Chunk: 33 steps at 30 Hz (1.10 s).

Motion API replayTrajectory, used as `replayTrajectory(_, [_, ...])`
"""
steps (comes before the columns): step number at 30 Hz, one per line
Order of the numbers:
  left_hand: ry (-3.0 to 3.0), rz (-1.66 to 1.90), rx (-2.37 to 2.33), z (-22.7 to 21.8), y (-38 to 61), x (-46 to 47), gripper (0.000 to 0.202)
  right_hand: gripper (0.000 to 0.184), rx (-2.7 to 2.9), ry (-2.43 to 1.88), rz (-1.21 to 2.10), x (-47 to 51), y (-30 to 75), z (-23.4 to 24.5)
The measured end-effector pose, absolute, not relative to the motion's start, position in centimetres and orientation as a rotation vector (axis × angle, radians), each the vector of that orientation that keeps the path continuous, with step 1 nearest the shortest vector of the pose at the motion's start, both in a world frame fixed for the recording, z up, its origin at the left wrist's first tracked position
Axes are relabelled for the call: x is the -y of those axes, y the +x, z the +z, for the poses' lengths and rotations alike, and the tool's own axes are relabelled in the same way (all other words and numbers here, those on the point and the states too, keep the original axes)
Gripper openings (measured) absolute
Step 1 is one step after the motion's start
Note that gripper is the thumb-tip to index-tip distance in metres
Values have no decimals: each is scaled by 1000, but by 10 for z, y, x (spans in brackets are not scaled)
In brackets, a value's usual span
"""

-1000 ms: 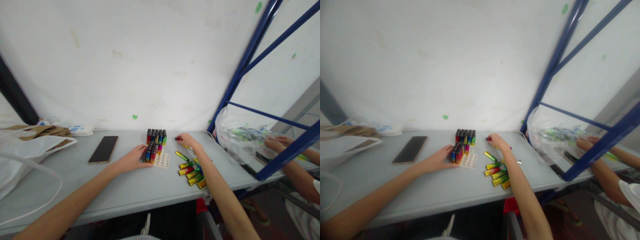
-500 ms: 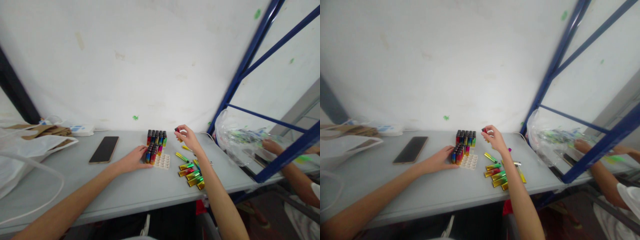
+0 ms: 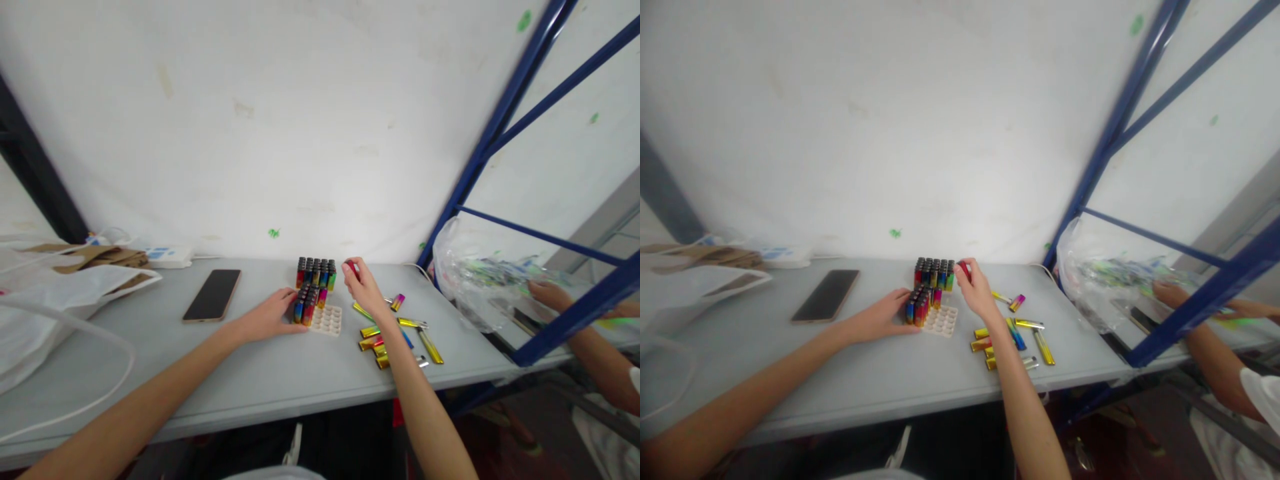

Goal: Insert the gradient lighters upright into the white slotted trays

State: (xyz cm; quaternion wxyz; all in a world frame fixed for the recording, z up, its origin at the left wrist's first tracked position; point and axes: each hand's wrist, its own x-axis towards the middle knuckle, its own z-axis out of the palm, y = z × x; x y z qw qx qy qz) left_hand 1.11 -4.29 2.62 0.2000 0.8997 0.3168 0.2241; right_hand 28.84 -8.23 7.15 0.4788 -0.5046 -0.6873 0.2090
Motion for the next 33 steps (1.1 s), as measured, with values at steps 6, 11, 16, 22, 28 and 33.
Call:
replayTrajectory(6, [2513,641,-879,25,11,42,76,60,1599,-1313,335,86,280,74])
replayTrajectory(11, [2512,628,-887,25,11,43,74,53,1578,-1371,258,87,277,73])
replayTrajectory(16, [2520,616,-889,25,11,43,75,41,1618,-1409,200,85,278,72])
replayTrajectory(22, [2516,591,-894,26,11,43,77,49,1707,-1400,201,87,279,76])
replayTrajectory(28, [2516,630,-871,25,11,43,76,37,2053,-1278,274,94,286,86])
replayTrajectory(33, [2515,621,-881,24,11,42,76,43,2217,-1314,239,97,288,90])
